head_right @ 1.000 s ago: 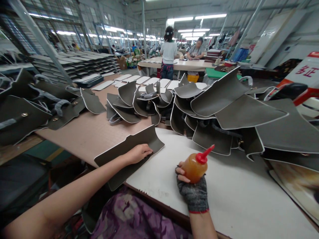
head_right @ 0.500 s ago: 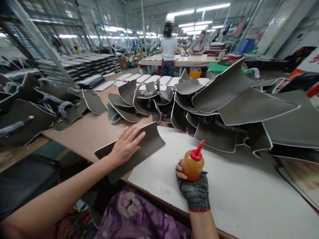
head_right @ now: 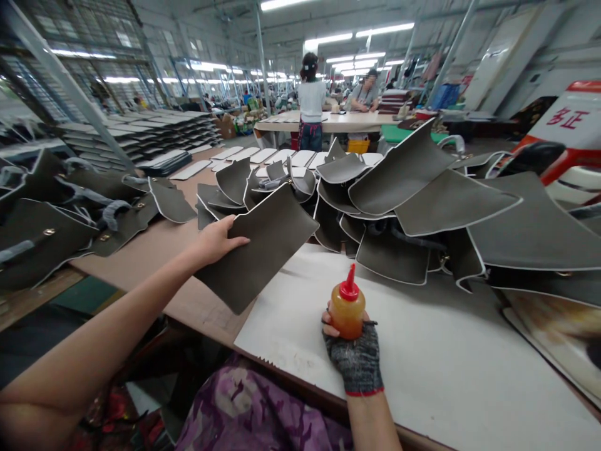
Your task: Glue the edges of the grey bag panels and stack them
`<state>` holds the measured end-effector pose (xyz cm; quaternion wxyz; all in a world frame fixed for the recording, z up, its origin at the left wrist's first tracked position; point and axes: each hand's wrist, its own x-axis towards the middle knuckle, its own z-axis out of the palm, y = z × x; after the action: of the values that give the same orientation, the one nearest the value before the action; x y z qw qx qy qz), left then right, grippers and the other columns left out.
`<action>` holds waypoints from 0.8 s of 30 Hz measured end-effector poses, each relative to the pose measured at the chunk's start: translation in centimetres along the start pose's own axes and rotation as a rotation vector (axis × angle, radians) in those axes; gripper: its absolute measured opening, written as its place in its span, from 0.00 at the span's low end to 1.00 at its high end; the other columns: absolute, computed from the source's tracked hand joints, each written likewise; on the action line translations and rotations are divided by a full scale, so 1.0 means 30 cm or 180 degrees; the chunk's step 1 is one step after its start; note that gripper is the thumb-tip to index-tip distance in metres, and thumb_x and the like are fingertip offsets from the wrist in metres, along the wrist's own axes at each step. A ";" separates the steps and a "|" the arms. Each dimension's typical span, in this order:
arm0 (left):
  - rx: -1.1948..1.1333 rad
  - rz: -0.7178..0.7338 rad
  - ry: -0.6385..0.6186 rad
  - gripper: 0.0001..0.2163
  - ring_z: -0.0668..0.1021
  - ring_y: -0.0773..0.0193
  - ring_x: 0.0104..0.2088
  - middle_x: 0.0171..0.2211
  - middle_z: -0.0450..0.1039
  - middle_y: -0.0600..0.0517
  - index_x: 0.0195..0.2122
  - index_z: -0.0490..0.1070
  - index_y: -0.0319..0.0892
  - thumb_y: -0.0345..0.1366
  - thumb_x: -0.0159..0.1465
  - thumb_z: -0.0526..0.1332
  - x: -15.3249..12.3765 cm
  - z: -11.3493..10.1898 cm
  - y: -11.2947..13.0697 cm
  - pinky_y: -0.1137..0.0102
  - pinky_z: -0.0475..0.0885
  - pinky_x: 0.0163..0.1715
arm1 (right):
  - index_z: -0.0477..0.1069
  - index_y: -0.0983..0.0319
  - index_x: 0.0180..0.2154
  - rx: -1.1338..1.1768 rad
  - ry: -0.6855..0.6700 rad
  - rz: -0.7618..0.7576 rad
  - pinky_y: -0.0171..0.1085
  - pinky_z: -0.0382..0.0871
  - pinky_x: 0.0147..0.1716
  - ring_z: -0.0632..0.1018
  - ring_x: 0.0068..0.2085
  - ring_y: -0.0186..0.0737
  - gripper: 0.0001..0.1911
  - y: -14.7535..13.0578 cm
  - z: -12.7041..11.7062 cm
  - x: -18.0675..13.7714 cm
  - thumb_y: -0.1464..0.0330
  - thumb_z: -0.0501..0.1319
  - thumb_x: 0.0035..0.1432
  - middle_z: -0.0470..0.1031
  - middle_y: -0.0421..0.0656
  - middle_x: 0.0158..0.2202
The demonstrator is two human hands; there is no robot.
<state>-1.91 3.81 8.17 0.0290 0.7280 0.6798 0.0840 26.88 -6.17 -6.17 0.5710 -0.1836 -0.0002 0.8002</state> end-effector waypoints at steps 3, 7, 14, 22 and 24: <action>0.0245 0.0141 0.0018 0.17 0.74 0.60 0.37 0.37 0.71 0.50 0.44 0.60 0.42 0.46 0.57 0.55 0.030 0.051 0.064 0.70 0.65 0.34 | 0.65 0.63 0.43 -0.0089 0.0006 -0.0077 0.31 0.64 0.17 0.67 0.30 0.39 0.25 0.004 0.006 -0.001 0.65 0.65 0.39 0.69 0.47 0.35; 0.0637 0.0812 -0.0013 0.12 0.74 0.59 0.37 0.35 0.71 0.47 0.44 0.62 0.40 0.39 0.62 0.51 0.019 0.190 0.106 0.69 0.65 0.35 | 0.65 0.63 0.41 -0.0105 0.0025 -0.0101 0.30 0.63 0.17 0.68 0.29 0.38 0.24 0.004 0.010 -0.001 0.65 0.65 0.39 0.70 0.46 0.34; 0.0861 0.1550 0.0304 0.18 0.71 0.58 0.44 0.43 0.68 0.43 0.55 0.56 0.40 0.29 0.64 0.43 -0.012 0.292 0.060 0.64 0.64 0.43 | 0.66 0.65 0.38 -0.0025 0.0153 -0.0099 0.31 0.63 0.16 0.68 0.29 0.39 0.21 0.000 0.016 -0.001 0.65 0.64 0.39 0.69 0.48 0.33; 0.0542 0.1002 0.0165 0.48 0.57 0.45 0.56 0.63 0.35 0.40 0.61 0.38 0.46 0.45 0.44 0.68 -0.041 0.313 0.068 0.57 0.58 0.51 | 0.65 0.65 0.41 0.0038 0.0144 -0.0050 0.31 0.63 0.17 0.68 0.30 0.40 0.21 -0.003 0.001 0.003 0.65 0.62 0.42 0.70 0.48 0.33; 0.0355 0.0868 0.0081 0.52 0.57 0.45 0.56 0.62 0.34 0.39 0.61 0.34 0.45 0.46 0.42 0.68 -0.048 0.325 0.078 0.59 0.60 0.50 | 0.65 0.65 0.41 0.0022 0.0128 -0.0047 0.31 0.63 0.17 0.68 0.30 0.40 0.22 -0.003 -0.001 0.004 0.65 0.62 0.42 0.70 0.48 0.33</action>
<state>1.88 2.91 -1.18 -0.0319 0.8130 0.5785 0.0584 26.93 -6.05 -6.20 0.5774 -0.1977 0.0126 0.7920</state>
